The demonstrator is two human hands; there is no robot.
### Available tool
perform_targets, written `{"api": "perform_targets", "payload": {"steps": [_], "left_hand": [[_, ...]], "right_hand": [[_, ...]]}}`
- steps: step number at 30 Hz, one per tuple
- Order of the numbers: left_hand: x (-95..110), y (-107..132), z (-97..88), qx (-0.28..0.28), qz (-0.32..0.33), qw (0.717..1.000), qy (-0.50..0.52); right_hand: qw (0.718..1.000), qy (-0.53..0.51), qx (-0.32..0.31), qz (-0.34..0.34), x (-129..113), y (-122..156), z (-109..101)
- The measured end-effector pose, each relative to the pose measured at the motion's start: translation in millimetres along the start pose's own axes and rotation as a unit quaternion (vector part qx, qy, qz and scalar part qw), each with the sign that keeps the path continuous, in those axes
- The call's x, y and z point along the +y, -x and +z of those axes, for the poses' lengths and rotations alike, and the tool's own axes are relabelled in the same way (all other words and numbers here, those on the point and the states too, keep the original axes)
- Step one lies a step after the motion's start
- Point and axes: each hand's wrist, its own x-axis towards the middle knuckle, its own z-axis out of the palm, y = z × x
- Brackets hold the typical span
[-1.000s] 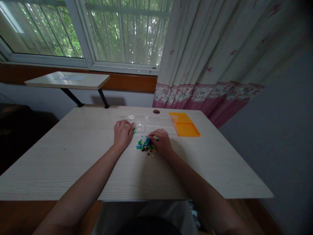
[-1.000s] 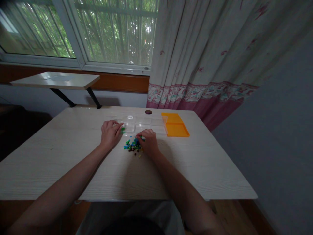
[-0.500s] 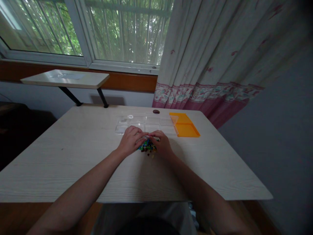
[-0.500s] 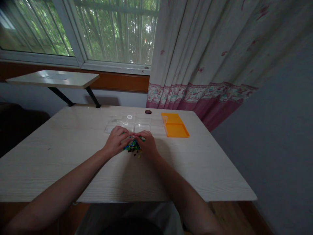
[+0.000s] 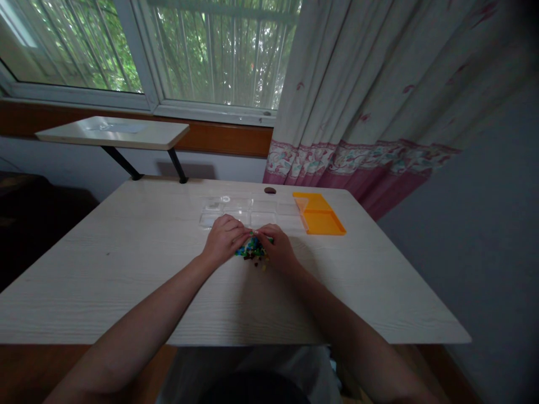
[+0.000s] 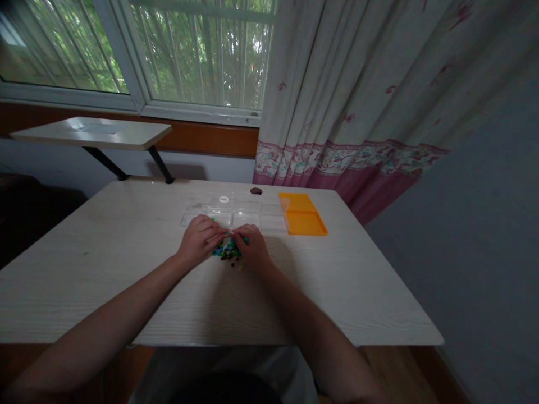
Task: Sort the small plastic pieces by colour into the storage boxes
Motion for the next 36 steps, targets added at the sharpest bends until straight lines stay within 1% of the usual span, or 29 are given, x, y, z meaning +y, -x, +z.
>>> {"api": "perform_targets", "payload": {"steps": [3, 8, 11, 15, 18, 24, 28, 36], "left_hand": [[-2.4, -1.5, -1.9, 0.021, -0.043, 0.999, 0.009], [-16.5, -2.2, -2.0, 0.058, -0.099, 0.993, 0.01], [-25.9, -0.7, -0.2, 0.069, -0.128, 0.989, 0.003], [-30.5, 0.6, 1.2, 0.082, -0.145, 0.986, 0.005], [-29.9, 0.5, 1.6, 0.076, -0.154, 0.985, 0.006], [-28.2, -0.2, 2.1, 0.07, -0.153, 0.986, 0.01], [-28.3, -0.6, 1.2, 0.07, -0.163, 0.984, 0.007], [-38.3, 2.4, 3.3, 0.073, -0.173, 0.982, -0.024]], "right_hand": [[0.997, 0.064, -0.029, -0.04, 5.0, -0.8, -7.8], [0.974, 0.148, -0.127, -0.113, 12.1, 1.4, -29.0], [0.962, 0.181, -0.164, -0.125, 10.7, 3.6, -36.6], [0.951, 0.212, -0.19, -0.124, 6.7, 5.5, -37.2], [0.946, 0.227, -0.198, -0.124, 4.0, 6.2, -35.4], [0.936, 0.266, -0.196, -0.125, -0.5, 6.3, -31.5], [0.935, 0.274, -0.187, -0.123, -1.0, 6.1, -29.0], [0.934, 0.287, -0.177, -0.122, 0.7, 7.3, -26.6]]}}
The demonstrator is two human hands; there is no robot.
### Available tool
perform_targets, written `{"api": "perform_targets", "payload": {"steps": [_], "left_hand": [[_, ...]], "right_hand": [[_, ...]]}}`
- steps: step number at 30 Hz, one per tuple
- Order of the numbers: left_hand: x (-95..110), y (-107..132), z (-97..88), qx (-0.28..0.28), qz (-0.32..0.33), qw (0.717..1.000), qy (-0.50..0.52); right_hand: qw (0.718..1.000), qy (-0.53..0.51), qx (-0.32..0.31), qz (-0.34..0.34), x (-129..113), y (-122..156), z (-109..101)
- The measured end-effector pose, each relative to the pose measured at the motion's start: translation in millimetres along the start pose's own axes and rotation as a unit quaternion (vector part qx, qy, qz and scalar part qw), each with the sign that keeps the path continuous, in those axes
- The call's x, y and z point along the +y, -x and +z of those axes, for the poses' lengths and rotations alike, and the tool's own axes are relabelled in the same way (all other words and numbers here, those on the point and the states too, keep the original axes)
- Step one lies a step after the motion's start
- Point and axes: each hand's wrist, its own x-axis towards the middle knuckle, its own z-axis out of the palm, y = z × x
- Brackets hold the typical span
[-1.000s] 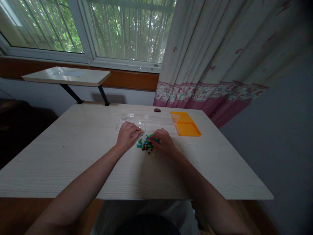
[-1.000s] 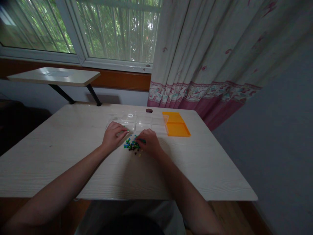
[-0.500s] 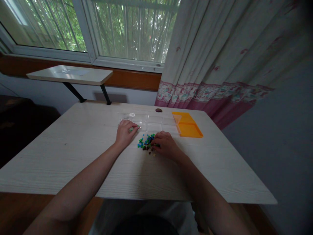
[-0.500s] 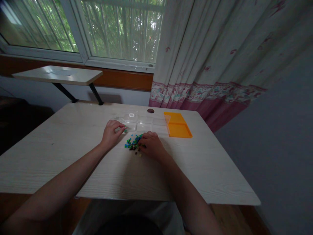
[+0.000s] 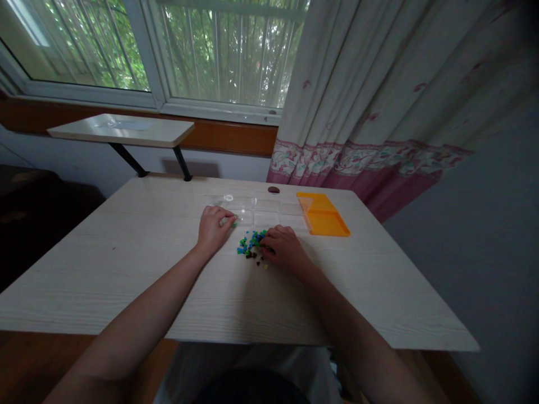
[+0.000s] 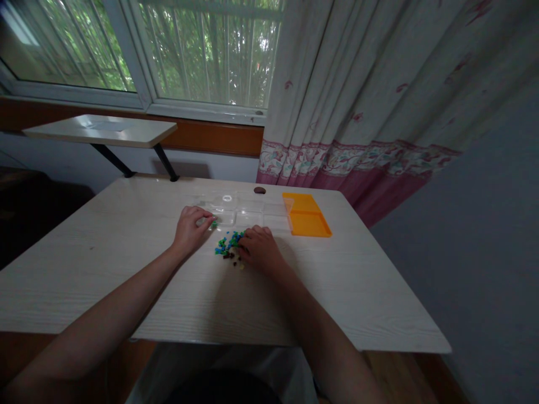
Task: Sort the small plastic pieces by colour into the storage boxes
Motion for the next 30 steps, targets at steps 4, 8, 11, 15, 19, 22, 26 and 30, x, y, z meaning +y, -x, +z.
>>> {"api": "perform_targets", "payload": {"steps": [4, 8, 11, 15, 19, 22, 26, 30], "left_hand": [[-3.9, -0.2, 0.1, 0.0, -0.002, 1.0, -0.019], [-5.7, -0.1, -0.5, 0.002, -0.002, 0.999, -0.035], [-7.2, 0.1, 0.1, 0.005, -0.004, 0.999, -0.049], [-8.9, -0.2, 1.1, 0.003, -0.014, 0.998, -0.064], [-5.6, -1.5, -1.9, 0.011, -0.015, 0.997, -0.07], [2.9, -1.5, -6.2, 0.003, 0.013, 0.999, -0.044], [20.8, 2.8, -8.8, -0.067, 0.105, 0.992, 0.018], [36.1, 8.2, -6.8, -0.138, 0.168, 0.974, 0.063]], "right_hand": [[0.999, -0.032, 0.013, 0.011, 3.0, -0.6, 6.2], [0.996, -0.077, 0.036, 0.037, 7.4, -1.3, 12.8], [0.988, -0.128, 0.061, 0.064, 8.8, -2.3, 15.2], [0.972, -0.188, 0.102, 0.092, 8.6, -3.8, 15.8], [0.96, -0.213, 0.135, 0.118, 9.4, -3.8, 15.9], [0.955, -0.222, 0.152, 0.121, 9.7, -3.6, 15.5], [0.951, -0.241, 0.158, 0.113, 6.5, -5.4, 15.5], [0.952, -0.247, 0.155, 0.094, 3.7, -8.1, 18.9]]}}
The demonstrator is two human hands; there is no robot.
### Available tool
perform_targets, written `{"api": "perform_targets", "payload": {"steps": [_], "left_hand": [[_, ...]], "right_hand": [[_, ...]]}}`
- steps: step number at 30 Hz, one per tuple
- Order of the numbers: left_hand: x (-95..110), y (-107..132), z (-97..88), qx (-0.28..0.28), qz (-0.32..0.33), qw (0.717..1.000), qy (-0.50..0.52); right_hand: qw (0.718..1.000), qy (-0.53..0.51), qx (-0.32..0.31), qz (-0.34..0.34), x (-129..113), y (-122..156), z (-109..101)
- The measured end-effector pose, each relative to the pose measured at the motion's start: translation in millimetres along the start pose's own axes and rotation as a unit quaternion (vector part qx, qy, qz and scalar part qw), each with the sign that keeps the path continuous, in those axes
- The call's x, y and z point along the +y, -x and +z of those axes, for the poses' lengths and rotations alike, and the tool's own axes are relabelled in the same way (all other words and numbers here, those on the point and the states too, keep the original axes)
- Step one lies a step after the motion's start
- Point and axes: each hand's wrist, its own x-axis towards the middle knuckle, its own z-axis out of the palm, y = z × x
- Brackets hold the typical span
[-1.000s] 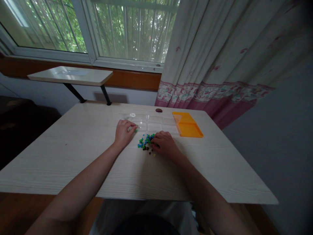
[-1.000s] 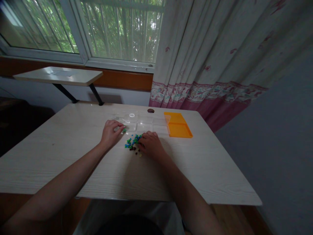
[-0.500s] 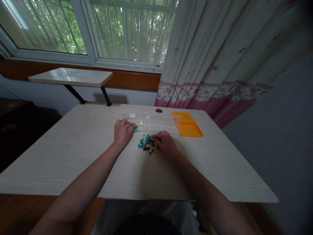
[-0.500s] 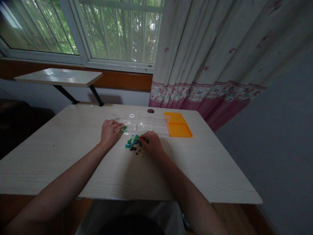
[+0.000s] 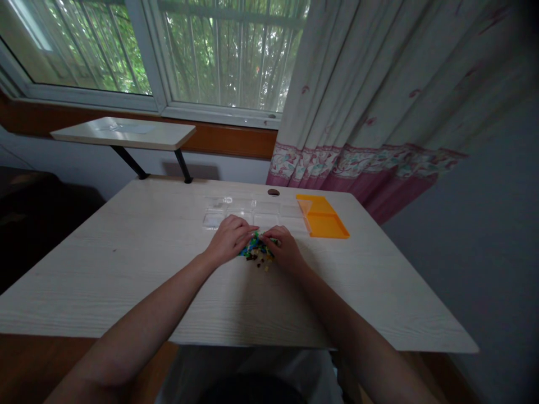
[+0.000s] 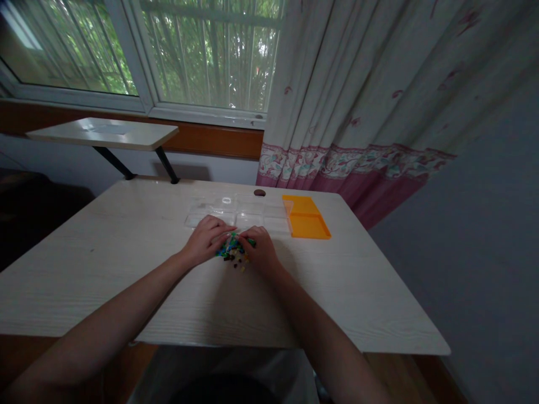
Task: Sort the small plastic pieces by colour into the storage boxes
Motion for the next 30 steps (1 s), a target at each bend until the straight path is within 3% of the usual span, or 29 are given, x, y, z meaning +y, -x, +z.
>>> {"api": "perform_targets", "payload": {"steps": [10, 16, 21, 25, 30], "left_hand": [[-0.6, -2.9, 1.9, -0.017, 0.008, 1.0, 0.0], [-13.3, -1.2, -4.3, 0.06, -0.048, 0.996, -0.049], [-31.8, 1.1, -10.8, 0.098, -0.103, 0.986, -0.083], [-39.5, 2.9, -10.0, 0.112, -0.134, 0.98, -0.097], [-41.8, 3.4, -7.2, 0.113, -0.146, 0.978, -0.094]], "right_hand": [[0.999, 0.039, -0.012, -0.019, 0.3, -0.6, -0.1], [0.988, 0.144, 0.046, 0.018, 12.0, -0.3, -22.5], [0.97, 0.237, -0.032, 0.038, 20.4, 2.1, -40.4], [0.957, 0.265, -0.11, 0.04, 14.8, 2.5, -39.9], [0.942, 0.302, -0.139, 0.038, 4.9, 1.3, -37.1]]}}
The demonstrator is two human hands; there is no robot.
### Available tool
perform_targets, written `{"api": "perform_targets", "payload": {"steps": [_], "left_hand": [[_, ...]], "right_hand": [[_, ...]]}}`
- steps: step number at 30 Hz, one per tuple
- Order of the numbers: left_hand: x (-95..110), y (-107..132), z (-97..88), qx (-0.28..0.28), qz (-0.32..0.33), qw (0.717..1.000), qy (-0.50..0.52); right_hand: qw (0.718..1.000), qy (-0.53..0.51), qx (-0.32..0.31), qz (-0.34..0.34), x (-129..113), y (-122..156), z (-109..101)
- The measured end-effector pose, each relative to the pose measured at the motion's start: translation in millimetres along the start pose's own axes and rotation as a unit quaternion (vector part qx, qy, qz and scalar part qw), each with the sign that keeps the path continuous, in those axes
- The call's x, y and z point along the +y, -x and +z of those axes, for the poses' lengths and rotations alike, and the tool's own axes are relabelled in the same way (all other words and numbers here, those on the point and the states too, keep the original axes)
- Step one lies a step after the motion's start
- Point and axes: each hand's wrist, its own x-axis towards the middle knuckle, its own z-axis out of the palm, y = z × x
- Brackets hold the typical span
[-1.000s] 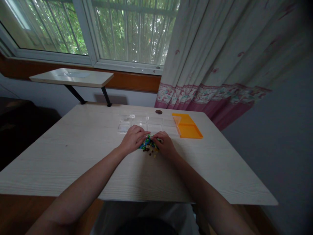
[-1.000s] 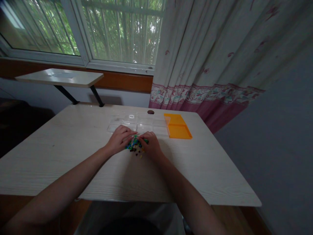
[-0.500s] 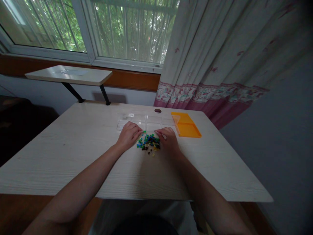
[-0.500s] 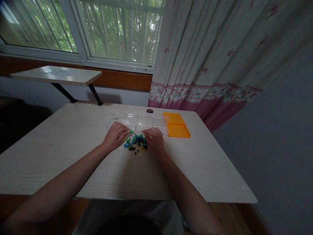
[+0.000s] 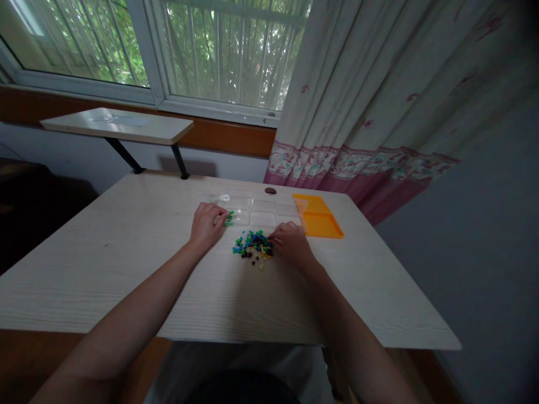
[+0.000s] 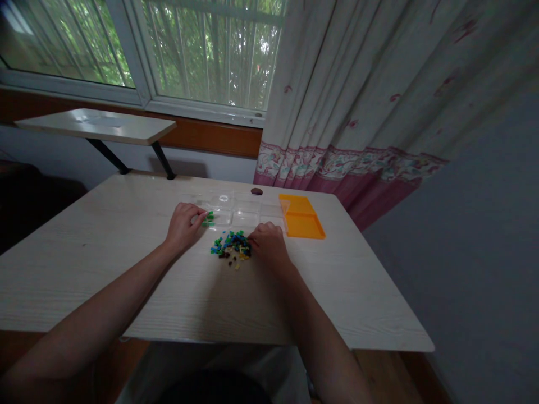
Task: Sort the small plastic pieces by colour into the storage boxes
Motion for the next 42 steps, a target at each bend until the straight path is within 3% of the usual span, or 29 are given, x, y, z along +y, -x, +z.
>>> {"api": "perform_targets", "payload": {"steps": [10, 18, 32, 38, 42], "left_hand": [[-2.0, 0.5, 1.7, -0.001, -0.025, 1.0, -0.01], [-5.1, 1.9, 3.2, 0.002, -0.041, 0.999, -0.036], [-3.1, 2.4, 1.7, 0.011, -0.046, 0.997, -0.057], [7.0, 1.5, -3.1, 0.004, 0.004, 1.0, -0.024], [25.2, 5.1, -4.4, -0.054, 0.075, 0.995, 0.035]], "right_hand": [[1.0, 0.028, 0.006, -0.006, -8.2, -0.7, -3.6], [0.997, -0.063, 0.04, 0.035, -2.0, -3.4, 7.7], [0.986, -0.135, 0.099, 0.02, -5.7, -5.1, 23.1], [0.974, -0.196, 0.115, 0.01, -10.3, -5.4, 22.2], [0.956, -0.269, 0.115, -0.006, -18.1, -6.0, 18.0]]}}
